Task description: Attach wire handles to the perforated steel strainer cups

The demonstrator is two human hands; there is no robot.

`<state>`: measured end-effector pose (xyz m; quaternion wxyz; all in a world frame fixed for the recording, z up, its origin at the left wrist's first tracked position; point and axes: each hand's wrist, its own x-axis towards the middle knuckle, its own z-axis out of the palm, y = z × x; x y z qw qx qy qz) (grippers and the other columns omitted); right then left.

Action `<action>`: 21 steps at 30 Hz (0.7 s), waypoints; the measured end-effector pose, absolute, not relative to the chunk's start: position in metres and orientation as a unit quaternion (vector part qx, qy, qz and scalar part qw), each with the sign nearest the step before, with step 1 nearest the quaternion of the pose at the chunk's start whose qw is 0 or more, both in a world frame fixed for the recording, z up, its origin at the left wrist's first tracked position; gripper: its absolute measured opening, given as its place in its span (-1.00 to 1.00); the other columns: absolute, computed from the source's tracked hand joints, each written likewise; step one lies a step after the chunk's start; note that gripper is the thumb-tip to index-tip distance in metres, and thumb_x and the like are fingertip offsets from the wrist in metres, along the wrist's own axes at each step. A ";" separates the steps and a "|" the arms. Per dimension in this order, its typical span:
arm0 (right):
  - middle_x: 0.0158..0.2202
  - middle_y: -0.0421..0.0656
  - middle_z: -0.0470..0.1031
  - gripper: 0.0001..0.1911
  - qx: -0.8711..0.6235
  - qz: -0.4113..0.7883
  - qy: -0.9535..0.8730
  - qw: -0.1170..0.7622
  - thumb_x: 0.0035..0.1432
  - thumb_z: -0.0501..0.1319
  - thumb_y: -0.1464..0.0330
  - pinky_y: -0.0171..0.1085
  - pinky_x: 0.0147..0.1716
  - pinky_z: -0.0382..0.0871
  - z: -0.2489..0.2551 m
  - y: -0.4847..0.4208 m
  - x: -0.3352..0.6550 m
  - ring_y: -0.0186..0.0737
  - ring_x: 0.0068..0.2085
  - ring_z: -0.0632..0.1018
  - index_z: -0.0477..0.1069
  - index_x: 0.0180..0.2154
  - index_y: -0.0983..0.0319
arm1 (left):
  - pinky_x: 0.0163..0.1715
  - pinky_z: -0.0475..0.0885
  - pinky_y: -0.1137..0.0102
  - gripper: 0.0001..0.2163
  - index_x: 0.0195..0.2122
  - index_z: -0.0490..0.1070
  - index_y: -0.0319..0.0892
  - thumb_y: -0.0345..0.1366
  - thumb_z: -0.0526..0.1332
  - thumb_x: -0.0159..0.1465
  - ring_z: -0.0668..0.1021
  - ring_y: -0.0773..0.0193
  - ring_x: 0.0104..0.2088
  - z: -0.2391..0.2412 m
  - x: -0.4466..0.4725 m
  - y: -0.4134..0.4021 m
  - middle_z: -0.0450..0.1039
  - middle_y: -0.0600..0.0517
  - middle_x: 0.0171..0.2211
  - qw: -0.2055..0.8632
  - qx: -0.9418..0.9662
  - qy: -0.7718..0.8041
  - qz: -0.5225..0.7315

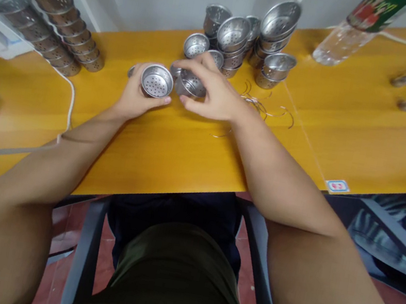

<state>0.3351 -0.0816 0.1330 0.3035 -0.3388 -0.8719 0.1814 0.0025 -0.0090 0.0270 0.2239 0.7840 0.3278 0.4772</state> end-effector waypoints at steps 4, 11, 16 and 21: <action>0.59 0.14 0.62 0.13 -0.347 0.207 -0.887 0.225 0.37 0.55 -0.42 0.52 0.65 0.49 0.132 -0.079 0.348 0.65 0.52 0.64 0.52 0.69 0.01 | 0.80 0.50 -0.32 0.16 0.57 0.42 0.12 0.48 0.85 0.11 0.62 -0.39 0.61 0.014 -0.003 0.008 0.56 -0.24 0.56 0.243 0.762 0.328 0.502; 0.42 0.14 0.72 0.07 -0.378 0.182 -0.897 0.138 0.29 0.67 -0.45 0.38 0.42 0.64 0.121 -0.083 0.336 0.61 0.36 0.72 0.67 0.50 0.08 | 0.78 0.53 -0.29 0.06 0.54 0.36 0.19 0.51 0.77 0.22 0.60 -0.35 0.64 0.014 -0.003 0.016 0.55 -0.20 0.52 0.279 0.755 0.313 0.504; 0.27 0.10 0.83 -0.02 -0.397 0.193 -0.883 0.161 0.53 0.38 -0.58 0.36 0.35 0.69 0.143 -0.091 0.342 0.47 0.23 0.79 0.74 0.38 0.10 | 0.81 0.50 -0.29 0.16 0.56 0.36 0.21 0.59 0.77 0.11 0.59 -0.37 0.65 0.022 0.000 0.008 0.54 -0.20 0.57 0.292 0.750 0.316 0.502; -0.01 0.22 0.86 -0.36 -0.567 0.106 -0.811 0.098 0.72 0.41 -0.24 0.45 0.26 0.76 0.155 -0.076 0.390 0.42 -0.01 0.82 0.80 0.00 0.22 | 0.83 0.49 -0.35 0.10 0.59 0.41 0.24 0.49 0.80 0.16 0.45 -0.42 0.76 0.036 0.006 -0.006 0.50 -0.20 0.63 0.292 0.733 0.349 0.506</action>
